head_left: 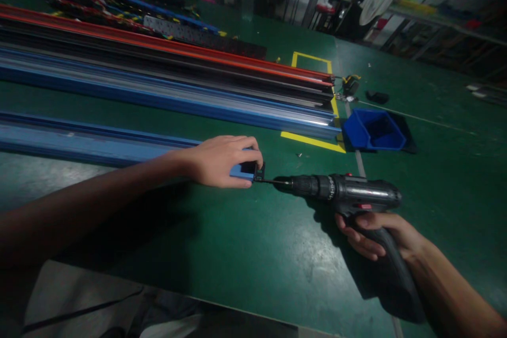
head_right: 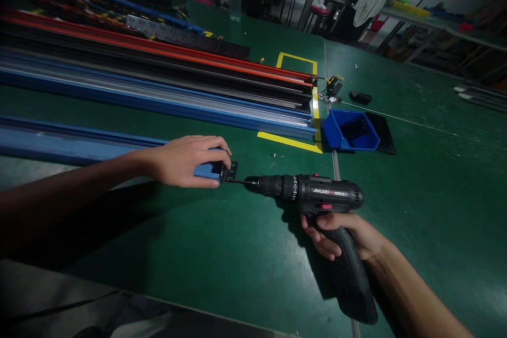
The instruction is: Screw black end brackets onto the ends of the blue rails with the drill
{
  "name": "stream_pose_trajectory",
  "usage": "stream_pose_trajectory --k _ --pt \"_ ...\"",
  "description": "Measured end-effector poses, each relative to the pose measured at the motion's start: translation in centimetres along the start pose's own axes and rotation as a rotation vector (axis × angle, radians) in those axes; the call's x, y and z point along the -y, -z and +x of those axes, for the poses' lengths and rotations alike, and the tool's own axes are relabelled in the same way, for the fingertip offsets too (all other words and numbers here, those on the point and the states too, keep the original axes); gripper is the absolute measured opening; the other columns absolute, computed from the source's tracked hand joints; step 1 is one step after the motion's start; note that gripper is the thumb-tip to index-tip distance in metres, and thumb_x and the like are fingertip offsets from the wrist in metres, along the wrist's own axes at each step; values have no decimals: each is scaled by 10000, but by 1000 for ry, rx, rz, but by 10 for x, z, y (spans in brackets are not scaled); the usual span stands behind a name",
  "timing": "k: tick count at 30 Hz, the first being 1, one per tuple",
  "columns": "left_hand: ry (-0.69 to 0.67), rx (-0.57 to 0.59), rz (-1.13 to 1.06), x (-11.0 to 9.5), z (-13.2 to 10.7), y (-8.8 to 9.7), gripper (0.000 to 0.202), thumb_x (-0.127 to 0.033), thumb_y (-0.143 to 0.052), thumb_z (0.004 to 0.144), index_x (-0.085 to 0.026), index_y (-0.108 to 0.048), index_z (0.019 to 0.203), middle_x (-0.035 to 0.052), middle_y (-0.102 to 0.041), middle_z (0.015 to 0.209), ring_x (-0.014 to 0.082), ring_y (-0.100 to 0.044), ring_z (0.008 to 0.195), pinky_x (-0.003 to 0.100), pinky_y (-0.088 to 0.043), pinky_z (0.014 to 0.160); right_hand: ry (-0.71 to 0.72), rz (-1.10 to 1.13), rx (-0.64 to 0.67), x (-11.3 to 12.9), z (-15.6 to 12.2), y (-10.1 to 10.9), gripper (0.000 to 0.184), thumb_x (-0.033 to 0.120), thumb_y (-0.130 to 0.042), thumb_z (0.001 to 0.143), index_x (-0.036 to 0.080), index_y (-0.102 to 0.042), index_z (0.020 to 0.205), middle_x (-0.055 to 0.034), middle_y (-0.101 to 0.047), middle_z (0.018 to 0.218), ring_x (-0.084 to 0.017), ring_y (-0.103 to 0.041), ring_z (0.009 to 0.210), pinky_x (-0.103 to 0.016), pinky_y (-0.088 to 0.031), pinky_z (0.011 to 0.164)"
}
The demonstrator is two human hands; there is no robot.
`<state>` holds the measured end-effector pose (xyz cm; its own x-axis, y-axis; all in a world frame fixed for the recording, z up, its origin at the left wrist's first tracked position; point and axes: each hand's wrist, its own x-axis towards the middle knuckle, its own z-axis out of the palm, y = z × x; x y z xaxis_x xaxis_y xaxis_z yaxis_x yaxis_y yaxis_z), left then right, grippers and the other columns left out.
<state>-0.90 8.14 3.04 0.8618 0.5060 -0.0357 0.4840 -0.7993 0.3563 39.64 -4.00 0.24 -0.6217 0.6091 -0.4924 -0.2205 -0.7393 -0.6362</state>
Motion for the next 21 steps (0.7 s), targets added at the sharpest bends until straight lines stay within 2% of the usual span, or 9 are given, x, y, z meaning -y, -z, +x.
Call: stream_pose_trajectory --k 21 --pt "1 1 5 0 0 0 345 -498 -631 939 -317 -594 1231 44 -545 1336 250 -591 1169 360 -415 933 21 -5 23 0 2 1 275 256 -743 864 61 -786 1054 -59 -681 748 -37 -504 406 -181 -543 464"
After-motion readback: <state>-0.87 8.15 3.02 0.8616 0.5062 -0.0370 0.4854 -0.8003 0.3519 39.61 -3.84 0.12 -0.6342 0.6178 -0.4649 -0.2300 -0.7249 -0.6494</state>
